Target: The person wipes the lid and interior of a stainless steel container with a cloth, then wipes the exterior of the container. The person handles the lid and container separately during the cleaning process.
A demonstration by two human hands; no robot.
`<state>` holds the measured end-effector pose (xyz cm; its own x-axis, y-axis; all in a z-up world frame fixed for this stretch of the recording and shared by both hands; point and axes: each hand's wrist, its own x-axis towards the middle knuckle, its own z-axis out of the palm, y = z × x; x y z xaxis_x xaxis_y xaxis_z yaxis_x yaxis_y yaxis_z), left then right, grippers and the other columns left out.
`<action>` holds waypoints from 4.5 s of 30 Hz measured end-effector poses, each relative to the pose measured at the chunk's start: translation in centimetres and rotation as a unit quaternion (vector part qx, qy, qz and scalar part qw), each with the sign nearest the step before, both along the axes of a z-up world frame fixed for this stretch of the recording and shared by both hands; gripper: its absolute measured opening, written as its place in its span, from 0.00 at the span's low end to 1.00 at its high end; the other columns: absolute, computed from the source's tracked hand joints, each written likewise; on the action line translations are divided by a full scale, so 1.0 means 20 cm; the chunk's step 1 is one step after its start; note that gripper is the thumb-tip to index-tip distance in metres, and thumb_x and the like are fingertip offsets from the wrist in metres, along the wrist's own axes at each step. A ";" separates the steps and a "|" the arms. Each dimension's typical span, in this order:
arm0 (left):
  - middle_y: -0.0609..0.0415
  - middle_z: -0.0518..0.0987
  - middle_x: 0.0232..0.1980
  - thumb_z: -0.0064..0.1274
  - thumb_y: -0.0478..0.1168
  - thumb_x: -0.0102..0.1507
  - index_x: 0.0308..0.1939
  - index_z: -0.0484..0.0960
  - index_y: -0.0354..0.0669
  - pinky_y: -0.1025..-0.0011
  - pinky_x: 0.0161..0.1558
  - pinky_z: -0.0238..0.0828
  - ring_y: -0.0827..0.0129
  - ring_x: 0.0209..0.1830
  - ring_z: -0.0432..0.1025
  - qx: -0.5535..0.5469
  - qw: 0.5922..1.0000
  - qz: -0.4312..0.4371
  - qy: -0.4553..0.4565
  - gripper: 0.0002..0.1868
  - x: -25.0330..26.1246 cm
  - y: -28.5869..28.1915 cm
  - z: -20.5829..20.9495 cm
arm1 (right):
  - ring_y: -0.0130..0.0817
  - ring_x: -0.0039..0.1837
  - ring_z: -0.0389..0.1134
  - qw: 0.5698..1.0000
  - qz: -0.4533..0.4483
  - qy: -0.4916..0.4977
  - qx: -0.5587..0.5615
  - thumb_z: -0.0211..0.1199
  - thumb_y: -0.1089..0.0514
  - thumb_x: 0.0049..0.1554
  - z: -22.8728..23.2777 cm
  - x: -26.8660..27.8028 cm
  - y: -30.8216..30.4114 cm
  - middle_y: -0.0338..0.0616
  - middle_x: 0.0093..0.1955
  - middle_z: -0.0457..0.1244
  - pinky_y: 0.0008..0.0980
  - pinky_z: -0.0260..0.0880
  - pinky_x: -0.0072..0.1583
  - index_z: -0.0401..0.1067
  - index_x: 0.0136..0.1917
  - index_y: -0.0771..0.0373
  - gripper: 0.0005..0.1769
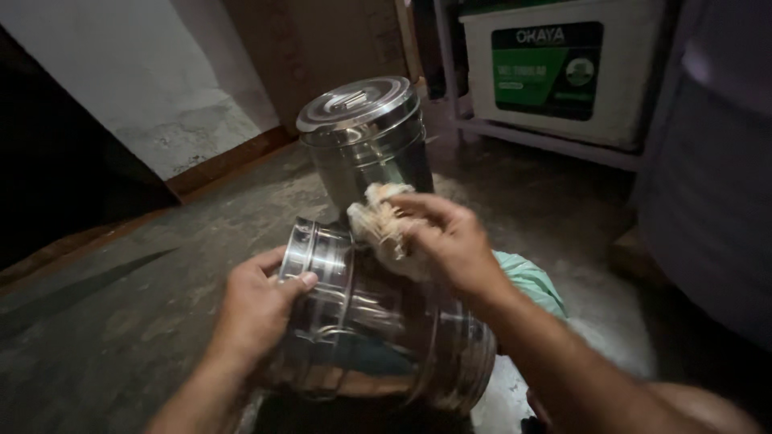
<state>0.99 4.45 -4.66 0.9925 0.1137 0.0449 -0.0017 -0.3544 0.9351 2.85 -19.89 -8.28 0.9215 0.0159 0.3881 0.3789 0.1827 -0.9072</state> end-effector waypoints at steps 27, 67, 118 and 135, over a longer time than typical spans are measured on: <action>0.33 0.85 0.52 0.47 0.31 0.67 0.69 0.70 0.27 0.66 0.55 0.76 0.59 0.51 0.80 -0.283 0.952 0.037 -0.112 0.25 -0.13 0.44 -0.84 | 0.45 0.83 0.46 0.876 0.066 -0.034 -0.477 0.63 0.49 0.54 -0.21 -0.01 0.49 0.44 0.85 0.45 0.48 0.45 0.77 0.61 0.78 0.47 0.39; 0.39 0.69 0.70 0.47 0.47 0.64 0.72 0.63 0.40 0.48 0.64 0.64 0.42 0.72 0.62 0.402 0.877 0.034 -0.261 0.33 0.03 0.38 -0.73 | 0.45 0.67 0.60 0.832 -0.111 -0.009 -0.544 0.58 0.43 0.56 -0.26 -0.05 0.64 0.52 0.65 0.65 0.48 0.55 0.70 0.69 0.69 0.58 0.32; 0.38 0.71 0.68 0.36 0.61 0.67 0.69 0.71 0.49 0.47 0.66 0.62 0.44 0.71 0.63 0.519 0.834 0.037 -0.183 0.32 0.14 0.28 -0.66 | 0.47 0.62 0.64 0.822 -0.128 -0.048 -0.553 0.65 0.51 0.54 -0.28 0.06 0.43 0.52 0.54 0.65 0.50 0.59 0.68 0.77 0.55 0.61 0.18; 0.41 0.71 0.69 0.39 0.56 0.64 0.69 0.70 0.51 0.49 0.66 0.64 0.46 0.72 0.63 0.525 0.827 0.042 -0.195 0.31 0.15 0.28 -0.66 | 0.50 0.66 0.63 0.744 -0.244 -0.383 -0.490 0.65 0.39 0.50 -0.41 0.07 0.57 0.56 0.62 0.65 0.52 0.55 0.70 0.75 0.55 0.54 0.25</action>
<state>3.99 10.11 -17.87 0.8700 -0.1232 0.4775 -0.1643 -0.9854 0.0451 4.17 -8.58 -16.51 0.4254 0.3731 0.8246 0.6569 -0.7540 0.0023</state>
